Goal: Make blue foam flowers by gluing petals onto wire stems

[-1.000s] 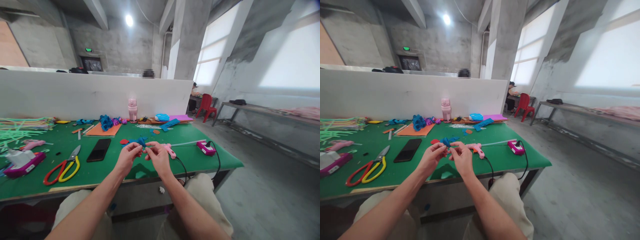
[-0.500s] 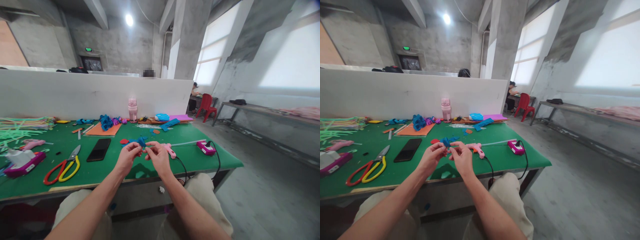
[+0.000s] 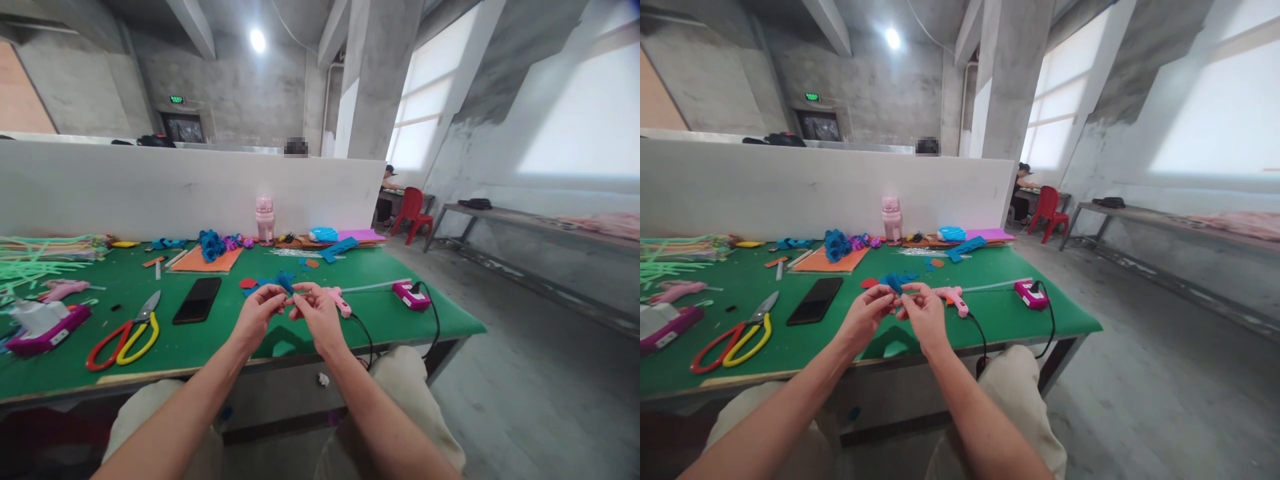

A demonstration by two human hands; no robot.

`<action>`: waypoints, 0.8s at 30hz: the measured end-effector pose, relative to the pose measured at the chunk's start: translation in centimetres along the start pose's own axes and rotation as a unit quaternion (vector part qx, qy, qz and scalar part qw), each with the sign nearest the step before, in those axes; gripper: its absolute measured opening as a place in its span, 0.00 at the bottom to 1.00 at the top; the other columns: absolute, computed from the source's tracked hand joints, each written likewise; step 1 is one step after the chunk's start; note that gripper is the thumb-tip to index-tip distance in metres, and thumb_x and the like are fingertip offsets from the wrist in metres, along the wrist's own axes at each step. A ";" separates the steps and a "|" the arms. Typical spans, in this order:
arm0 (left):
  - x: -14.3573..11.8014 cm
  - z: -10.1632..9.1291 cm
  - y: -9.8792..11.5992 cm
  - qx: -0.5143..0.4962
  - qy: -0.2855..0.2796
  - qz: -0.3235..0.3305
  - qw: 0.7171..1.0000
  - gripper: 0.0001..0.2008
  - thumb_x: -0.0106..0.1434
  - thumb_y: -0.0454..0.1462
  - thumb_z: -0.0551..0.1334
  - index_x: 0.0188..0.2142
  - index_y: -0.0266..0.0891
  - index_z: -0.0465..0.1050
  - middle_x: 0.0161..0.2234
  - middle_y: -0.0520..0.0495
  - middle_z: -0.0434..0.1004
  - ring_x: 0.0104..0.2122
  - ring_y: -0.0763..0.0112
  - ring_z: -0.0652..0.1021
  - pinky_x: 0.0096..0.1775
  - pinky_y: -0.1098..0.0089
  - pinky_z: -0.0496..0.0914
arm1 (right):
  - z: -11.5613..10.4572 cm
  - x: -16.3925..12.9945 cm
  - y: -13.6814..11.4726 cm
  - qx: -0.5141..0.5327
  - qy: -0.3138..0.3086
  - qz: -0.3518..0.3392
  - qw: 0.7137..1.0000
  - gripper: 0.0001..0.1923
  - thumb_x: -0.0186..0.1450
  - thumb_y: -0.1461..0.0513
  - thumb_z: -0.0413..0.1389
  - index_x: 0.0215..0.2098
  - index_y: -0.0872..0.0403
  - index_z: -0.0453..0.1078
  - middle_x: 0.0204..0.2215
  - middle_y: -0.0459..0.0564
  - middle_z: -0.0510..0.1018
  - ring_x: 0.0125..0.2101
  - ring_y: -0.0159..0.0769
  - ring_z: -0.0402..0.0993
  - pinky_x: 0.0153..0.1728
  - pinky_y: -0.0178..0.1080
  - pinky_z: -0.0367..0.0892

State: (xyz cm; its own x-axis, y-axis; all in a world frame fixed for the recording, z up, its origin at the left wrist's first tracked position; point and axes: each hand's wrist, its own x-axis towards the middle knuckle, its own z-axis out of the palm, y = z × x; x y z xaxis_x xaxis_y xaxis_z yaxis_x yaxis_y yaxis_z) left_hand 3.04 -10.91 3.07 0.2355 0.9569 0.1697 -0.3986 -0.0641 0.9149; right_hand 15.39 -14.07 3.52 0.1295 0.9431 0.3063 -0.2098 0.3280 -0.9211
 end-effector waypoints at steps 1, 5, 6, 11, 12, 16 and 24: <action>0.0 0.0 -0.1 -0.005 -0.001 0.000 1.000 0.09 0.47 0.36 0.67 0.29 0.36 0.72 0.27 0.50 0.73 0.28 0.74 0.73 0.30 0.74 0.65 | 0.0 0.0 0.0 0.004 -0.001 0.001 1.000 0.11 0.55 0.59 0.56 0.36 0.55 0.66 0.22 0.44 0.75 0.18 0.27 0.69 0.22 0.32 0.67; 0.1 0.1 -0.5 -0.020 -0.012 0.000 1.000 0.09 0.47 0.35 0.68 0.30 0.35 0.74 0.27 0.50 0.73 0.27 0.75 0.72 0.32 0.73 0.66 | 0.1 -0.1 0.1 0.007 -0.004 0.005 1.000 0.11 0.56 0.60 0.56 0.36 0.55 0.66 0.20 0.42 0.73 0.17 0.27 0.69 0.22 0.31 0.67; 0.1 0.2 -0.6 -0.021 -0.010 -0.002 1.000 0.09 0.47 0.35 0.68 0.30 0.35 0.74 0.27 0.49 0.74 0.27 0.75 0.72 0.32 0.73 0.66 | 0.1 -0.2 0.2 0.004 -0.006 0.007 1.000 0.11 0.56 0.60 0.56 0.37 0.55 0.65 0.19 0.41 0.72 0.17 0.27 0.68 0.22 0.31 0.66; -0.1 0.6 -0.8 -0.040 -0.009 -0.013 0.999 0.09 0.46 0.34 0.69 0.29 0.35 0.75 0.28 0.49 0.76 0.28 0.75 0.73 0.32 0.73 0.66 | 0.0 -0.2 0.7 -0.012 -0.003 0.005 1.000 0.12 0.57 0.60 0.55 0.38 0.54 0.62 0.20 0.40 0.71 0.18 0.27 0.69 0.22 0.31 0.67; -0.1 0.7 -0.9 -0.045 -0.010 -0.016 0.999 0.09 0.46 0.34 0.69 0.29 0.35 0.75 0.28 0.49 0.76 0.28 0.75 0.73 0.32 0.73 0.66 | -0.1 -0.2 0.8 -0.017 -0.002 0.004 1.000 0.12 0.57 0.60 0.55 0.38 0.53 0.62 0.20 0.40 0.72 0.18 0.27 0.69 0.22 0.31 0.67; -0.1 0.6 -1.1 -0.051 -0.010 -0.023 0.998 0.09 0.46 0.34 0.69 0.28 0.33 0.75 0.28 0.48 0.76 0.28 0.74 0.74 0.33 0.73 0.67 | -0.2 -0.2 1.2 -0.049 -0.015 0.014 0.999 0.11 0.58 0.59 0.54 0.38 0.53 0.61 0.20 0.41 0.72 0.19 0.29 0.71 0.24 0.34 0.68; 0.5 0.1 -0.3 -0.069 0.064 0.014 0.995 0.08 0.47 0.34 0.68 0.24 0.33 0.70 0.26 0.49 0.75 0.23 0.81 0.71 0.26 0.78 0.64 | -0.6 -0.3 0.3 -0.291 0.055 -0.175 0.939 0.07 0.61 0.60 0.52 0.37 0.54 0.66 0.32 0.49 0.74 0.35 0.35 0.71 0.38 0.39 0.65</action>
State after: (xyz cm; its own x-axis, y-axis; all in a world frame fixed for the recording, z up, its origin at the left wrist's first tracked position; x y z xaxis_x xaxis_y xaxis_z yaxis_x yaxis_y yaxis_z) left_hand 3.42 -10.43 2.92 0.1102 0.9842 0.1387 -0.5234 -0.0612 0.8499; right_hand 15.83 -14.32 3.00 0.1976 0.7615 0.6174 0.4243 0.5013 -0.7541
